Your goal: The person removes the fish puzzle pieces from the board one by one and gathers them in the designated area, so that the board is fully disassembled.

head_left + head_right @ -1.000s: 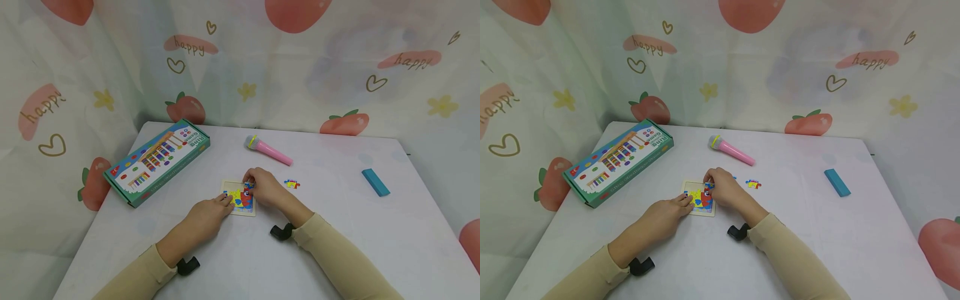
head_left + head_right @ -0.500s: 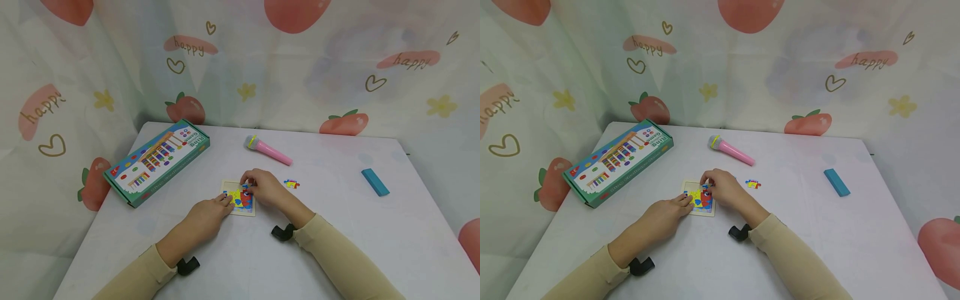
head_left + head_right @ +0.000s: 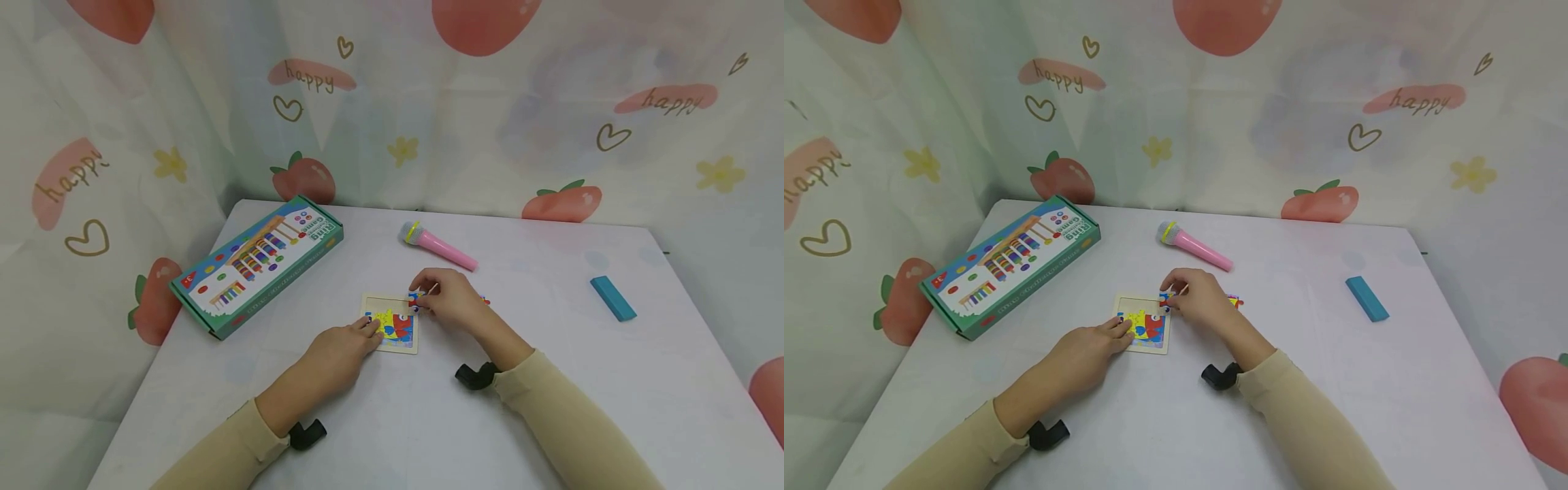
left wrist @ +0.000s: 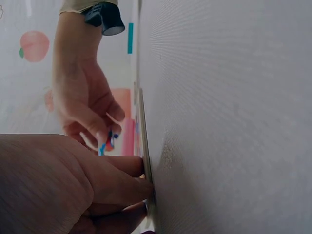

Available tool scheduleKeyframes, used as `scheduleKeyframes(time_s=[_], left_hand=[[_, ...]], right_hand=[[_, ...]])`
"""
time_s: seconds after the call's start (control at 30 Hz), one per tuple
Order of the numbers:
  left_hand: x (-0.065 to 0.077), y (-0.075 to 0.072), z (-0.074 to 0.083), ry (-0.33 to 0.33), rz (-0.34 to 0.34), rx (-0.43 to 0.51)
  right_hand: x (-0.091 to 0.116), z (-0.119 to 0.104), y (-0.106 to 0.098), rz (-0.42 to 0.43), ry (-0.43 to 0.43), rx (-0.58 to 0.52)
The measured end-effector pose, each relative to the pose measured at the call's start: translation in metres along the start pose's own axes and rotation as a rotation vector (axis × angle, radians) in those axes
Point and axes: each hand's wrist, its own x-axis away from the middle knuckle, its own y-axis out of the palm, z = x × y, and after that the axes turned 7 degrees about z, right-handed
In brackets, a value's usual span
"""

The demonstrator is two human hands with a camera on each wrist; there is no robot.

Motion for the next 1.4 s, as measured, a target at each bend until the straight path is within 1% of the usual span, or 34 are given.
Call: scheduleKeyframes(time_s=[0.1, 0.23, 0.43, 0.63, 0.77, 0.9, 1.13, 1.3, 1.4], left_hand=[[0.001, 0.002, 0.000, 0.005, 0.015, 0.009], [0.001, 0.002, -0.001, 0.010, 0.029, 0.016], [0.001, 0.000, 0.000, 0.012, 0.011, -0.001], [0.002, 0.001, 0.000, 0.004, 0.006, -0.017], [0.002, 0.002, -0.001, 0.009, 0.013, -0.021], [0.002, 0.002, -0.001, 0.013, 0.016, -0.017], [0.001, 0.002, -0.001, 0.008, 0.016, -0.005], [0.002, 0.000, 0.000, 0.006, 0.016, -0.007], [0.001, 0.000, 0.000, 0.006, 0.016, -0.006]], right_hand=[[0.004, 0.011, -0.017, 0.013, 0.040, -0.023], [0.013, 0.034, -0.043, 0.035, 0.077, -0.010], [0.028, 0.068, -0.081, 0.044, 0.166, 0.029], [0.030, 0.096, -0.104, 0.027, 0.257, 0.066], [0.027, 0.107, -0.111, 0.023, 0.293, 0.073], [0.024, 0.113, -0.113, 0.017, 0.304, 0.089], [0.024, 0.113, -0.114, 0.009, 0.287, 0.126], [0.027, 0.113, -0.116, 0.008, 0.296, 0.133], [0.027, 0.114, -0.114, 0.022, 0.298, 0.140]])
